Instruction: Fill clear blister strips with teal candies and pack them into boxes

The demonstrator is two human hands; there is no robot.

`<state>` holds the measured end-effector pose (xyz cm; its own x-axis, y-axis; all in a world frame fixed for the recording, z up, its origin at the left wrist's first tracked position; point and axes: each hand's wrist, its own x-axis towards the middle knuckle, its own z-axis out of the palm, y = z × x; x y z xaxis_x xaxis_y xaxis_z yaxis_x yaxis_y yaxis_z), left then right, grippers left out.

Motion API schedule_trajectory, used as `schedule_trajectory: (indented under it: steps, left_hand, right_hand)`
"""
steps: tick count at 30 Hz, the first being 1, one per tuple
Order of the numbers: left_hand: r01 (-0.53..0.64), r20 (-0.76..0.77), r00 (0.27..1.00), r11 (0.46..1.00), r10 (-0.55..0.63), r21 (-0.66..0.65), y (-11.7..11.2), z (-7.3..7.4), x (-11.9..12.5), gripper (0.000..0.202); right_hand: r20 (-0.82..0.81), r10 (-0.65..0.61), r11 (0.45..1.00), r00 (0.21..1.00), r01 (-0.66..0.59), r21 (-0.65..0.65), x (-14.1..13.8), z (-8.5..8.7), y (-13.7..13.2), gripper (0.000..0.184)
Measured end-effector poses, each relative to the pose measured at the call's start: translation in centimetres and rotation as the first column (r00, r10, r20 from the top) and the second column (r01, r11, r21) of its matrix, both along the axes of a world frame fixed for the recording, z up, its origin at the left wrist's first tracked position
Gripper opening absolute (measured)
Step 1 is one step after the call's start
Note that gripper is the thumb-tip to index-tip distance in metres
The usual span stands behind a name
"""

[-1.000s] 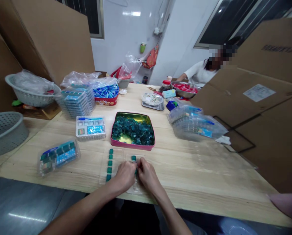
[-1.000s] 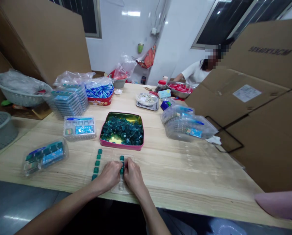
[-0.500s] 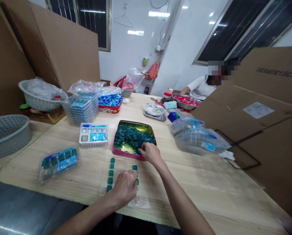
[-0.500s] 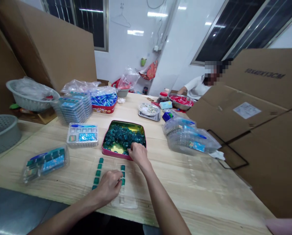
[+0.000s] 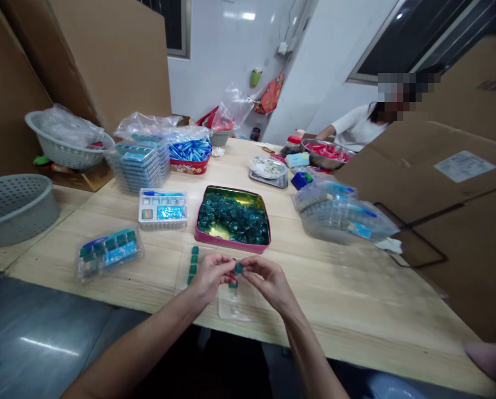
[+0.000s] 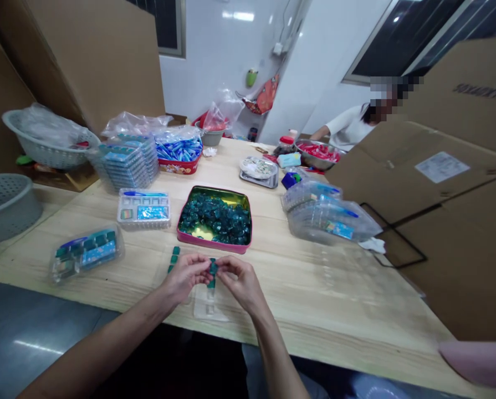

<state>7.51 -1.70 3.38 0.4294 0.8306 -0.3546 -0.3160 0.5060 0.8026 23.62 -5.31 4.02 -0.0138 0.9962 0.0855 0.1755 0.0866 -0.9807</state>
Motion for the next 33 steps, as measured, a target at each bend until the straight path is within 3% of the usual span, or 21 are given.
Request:
schedule_trajectory:
  steps: [4, 7, 10, 13, 19, 22, 24, 26, 29, 31, 33]
  left_hand:
    - [0.07, -0.137, 0.989, 0.996, -0.061, 0.062, -0.8, -0.7, -0.1, 0.026]
    - [0.213, -0.342, 0.93, 0.956, -0.134, 0.204, -1.7, -1.1, -0.6, 0.014]
    - [0.398, -0.633, 0.769, 0.842, -0.09, 0.364, -2.5, -0.9, -1.0, 0.005]
    - [0.536, -0.8, 0.598, 0.713, 0.057, 0.452, -3.1, -0.7, -0.9, 0.015]
    - [0.709, -0.9, 0.41, 0.569, 0.149, 0.417, -3.3, -0.7, -0.3, 0.023]
    - [0.785, -0.939, 0.312, 0.517, 0.146, 0.341, -3.1, -0.8, -0.2, 0.027]
    - [0.81, -0.946, 0.286, 0.49, 0.149, 0.322, -3.0, -0.6, -0.2, 0.027]
    - [0.823, -0.95, 0.278, 0.475, 0.143, 0.312, -2.9, -0.3, -0.1, 0.027]
    - [0.831, -0.958, 0.262, 0.478, 0.118, 0.286, -2.7, 0.3, -0.1, 0.026]
    - [0.834, -0.959, 0.261, 0.474, 0.109, 0.281, -2.7, 0.4, -0.2, 0.026]
    - [0.837, -0.954, 0.28, 0.458, 0.111, 0.299, -2.9, 0.1, -0.3, 0.026]
  right_hand:
    - [-0.176, -0.048, 0.993, 0.983, 0.027, -0.119, -0.7, -1.3, -2.1, 0.018]
    - [-0.181, -0.068, 0.981, 0.981, 0.033, -0.193, -1.0, -2.1, -3.3, 0.019]
    - [-0.088, -0.063, 0.973, 0.994, 0.042, -0.226, -1.5, -2.7, -4.1, 0.016]
    - [0.044, -0.099, 0.976, 0.994, 0.106, -0.19, -2.0, -3.3, -4.3, 0.011]
    - [0.294, -0.125, 0.989, 0.948, 0.141, -0.034, -2.4, -4.0, -3.9, 0.015]
    - [0.39, -0.082, 0.997, 0.917, 0.076, 0.03, -1.8, -2.9, -2.9, 0.018]
    - [0.444, -0.095, 0.994, 0.891, 0.06, 0.093, -1.1, -1.5, -1.4, 0.02]
    - [0.532, -0.154, 0.984, 0.833, 0.082, 0.157, -0.4, 0.2, 1.2, 0.02]
    - [0.79, -0.179, 0.983, 0.586, 0.134, 0.124, 0.3, 1.9, 6.1, 0.02]
    - [0.898, -0.13, 0.983, 0.421, 0.174, 0.061, 0.2, 2.1, 9.0, 0.018]
    - [0.928, -0.103, 0.98, 0.359, 0.197, 0.032, -0.2, 1.8, 11.0, 0.016]
